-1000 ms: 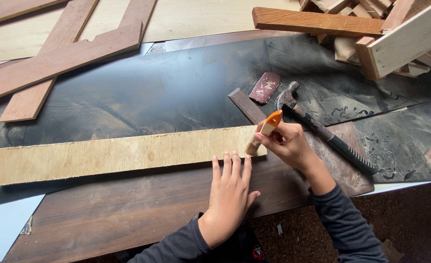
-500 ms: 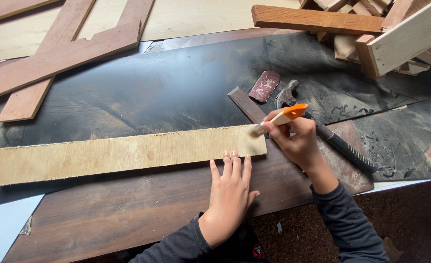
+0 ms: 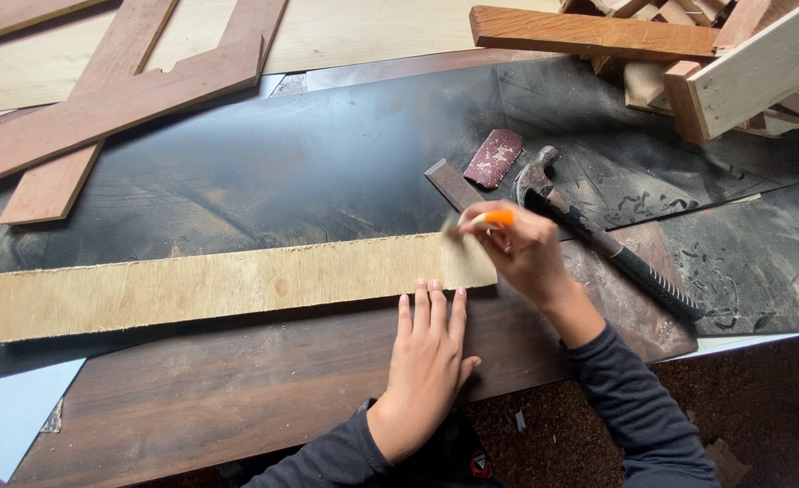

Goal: The person brushes a wooden frame component with a small brush, then uses a chisel to scrape the surface, and brushes again. They then handle a long wooden plank, brushing its surface. The work takes place on a dark workbench with various tools visible.

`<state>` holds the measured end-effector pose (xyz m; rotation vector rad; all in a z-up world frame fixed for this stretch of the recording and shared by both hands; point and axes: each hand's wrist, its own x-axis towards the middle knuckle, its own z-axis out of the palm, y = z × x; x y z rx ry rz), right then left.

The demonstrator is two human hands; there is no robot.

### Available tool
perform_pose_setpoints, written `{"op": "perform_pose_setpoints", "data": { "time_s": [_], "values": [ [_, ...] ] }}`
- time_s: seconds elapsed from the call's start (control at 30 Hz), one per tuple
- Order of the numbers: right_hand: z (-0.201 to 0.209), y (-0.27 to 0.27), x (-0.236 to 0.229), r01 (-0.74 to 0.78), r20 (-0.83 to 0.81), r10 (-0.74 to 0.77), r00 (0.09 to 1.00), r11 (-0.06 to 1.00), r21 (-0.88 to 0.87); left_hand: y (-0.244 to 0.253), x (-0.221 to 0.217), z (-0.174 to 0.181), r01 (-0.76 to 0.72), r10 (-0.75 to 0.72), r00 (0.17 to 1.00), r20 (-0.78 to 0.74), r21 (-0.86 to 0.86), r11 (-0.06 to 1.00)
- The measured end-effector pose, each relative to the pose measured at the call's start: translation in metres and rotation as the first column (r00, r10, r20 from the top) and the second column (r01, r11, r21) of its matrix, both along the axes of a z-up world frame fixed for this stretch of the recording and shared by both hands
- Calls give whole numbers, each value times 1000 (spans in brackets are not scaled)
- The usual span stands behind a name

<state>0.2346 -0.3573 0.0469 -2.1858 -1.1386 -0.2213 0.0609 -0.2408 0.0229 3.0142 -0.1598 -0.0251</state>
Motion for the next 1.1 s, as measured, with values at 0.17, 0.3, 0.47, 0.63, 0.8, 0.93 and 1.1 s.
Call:
{"op": "perform_pose_setpoints", "data": {
  "time_s": [0.17,0.3,0.47,0.63,0.8,0.93,1.1],
  "values": [
    [6,-6,1,42,79,-61,995,975,219,9,-13,3,-13,26,992,123,-107,994],
    [6,-10,-10,-52,-363,143,921,967,250,14,-25,10,-48,55,985,163,-47,998],
    [7,1,-20,-240,-496,228,838,970,40,18,-29,17,-81,72,990,-121,-73,994],
    [13,18,-15,-35,145,26,989,998,60,20,-31,20,-86,80,989,-122,-45,995],
    [15,19,-14,-57,15,55,998,965,257,24,-29,22,-130,116,967,-225,-46,990],
    [9,15,-18,-182,-363,220,905,974,137,26,-28,18,-143,126,952,-281,-41,989],
    [5,24,-14,-164,-375,175,910,985,62,27,-28,16,-152,142,963,-230,-26,988]
  ]
}}
